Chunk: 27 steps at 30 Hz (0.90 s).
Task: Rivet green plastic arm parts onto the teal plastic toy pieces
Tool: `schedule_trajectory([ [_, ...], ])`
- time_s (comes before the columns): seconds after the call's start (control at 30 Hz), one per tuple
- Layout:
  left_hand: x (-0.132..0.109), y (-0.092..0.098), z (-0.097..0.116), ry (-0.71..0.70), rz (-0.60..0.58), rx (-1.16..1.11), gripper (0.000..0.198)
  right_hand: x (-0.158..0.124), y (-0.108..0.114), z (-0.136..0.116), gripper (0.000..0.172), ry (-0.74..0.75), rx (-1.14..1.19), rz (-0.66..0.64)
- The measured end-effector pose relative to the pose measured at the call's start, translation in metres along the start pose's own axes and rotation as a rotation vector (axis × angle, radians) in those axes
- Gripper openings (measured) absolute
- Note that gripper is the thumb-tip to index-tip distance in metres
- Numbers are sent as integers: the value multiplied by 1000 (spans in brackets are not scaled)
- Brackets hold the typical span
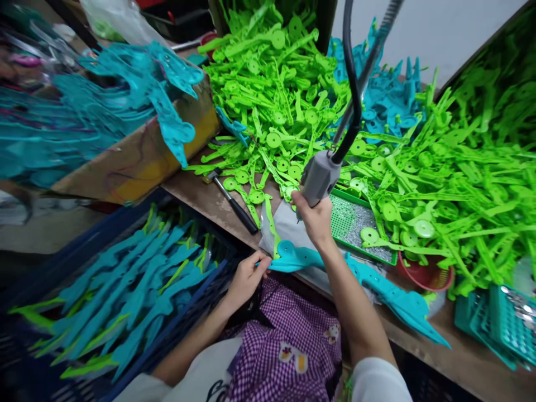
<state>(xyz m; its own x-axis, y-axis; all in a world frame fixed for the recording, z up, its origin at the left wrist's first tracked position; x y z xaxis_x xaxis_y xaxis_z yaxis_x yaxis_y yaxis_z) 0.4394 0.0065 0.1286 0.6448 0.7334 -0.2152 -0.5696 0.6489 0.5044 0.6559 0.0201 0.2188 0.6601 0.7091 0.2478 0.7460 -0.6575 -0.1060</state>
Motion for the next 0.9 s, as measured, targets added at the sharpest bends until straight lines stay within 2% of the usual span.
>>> schedule_trajectory([
  [0.1,4,6,2,-103,-60,69,27,-13,13,-9,41,104,-92,-57],
  [0.17,6,11,6,-176,-129,101,23,-34,27,-17,48,205,-214,34],
  [0.23,8,17,11,-223,-188,133,21,-57,34,-22,42,267,-369,114],
  [0.27,9,20,15,-240,-211,155,20,-64,31,-21,35,252,-429,80],
  [0.33,10,25,25,-278,-240,219,19,-69,10,-10,31,102,-511,-139],
  [0.4,8,29,38,-333,-250,289,18,-63,-17,4,43,-104,-598,-393],
  [0.43,6,31,44,-362,-252,312,18,-58,-30,9,54,-169,-659,-479],
  [0.5,0,33,54,-398,-249,317,18,-45,-54,12,71,-208,-775,-599],
  [0.6,-9,37,59,-366,-198,259,17,-34,-79,8,76,-192,-858,-713],
  [0.73,-18,38,50,-298,-104,175,15,-28,-81,-7,71,-144,-887,-688],
  [0.9,-31,36,44,-337,-37,113,13,-7,-50,-13,44,-192,-1133,-486],
])
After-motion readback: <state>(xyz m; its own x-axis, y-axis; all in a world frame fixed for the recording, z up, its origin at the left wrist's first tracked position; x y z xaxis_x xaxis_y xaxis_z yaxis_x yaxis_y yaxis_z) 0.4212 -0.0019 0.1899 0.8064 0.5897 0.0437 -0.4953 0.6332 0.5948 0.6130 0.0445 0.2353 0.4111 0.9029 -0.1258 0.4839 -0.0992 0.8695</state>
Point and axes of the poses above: each hand's wrist, its own x-axis towards the middle knuckle, its own y-axis out of the back of the hand, z = x × y, the point moved 5 cm from there along x, towards the middle knuckle, and after that the axes turned 15 degrees about x, right-handed, at the moved point
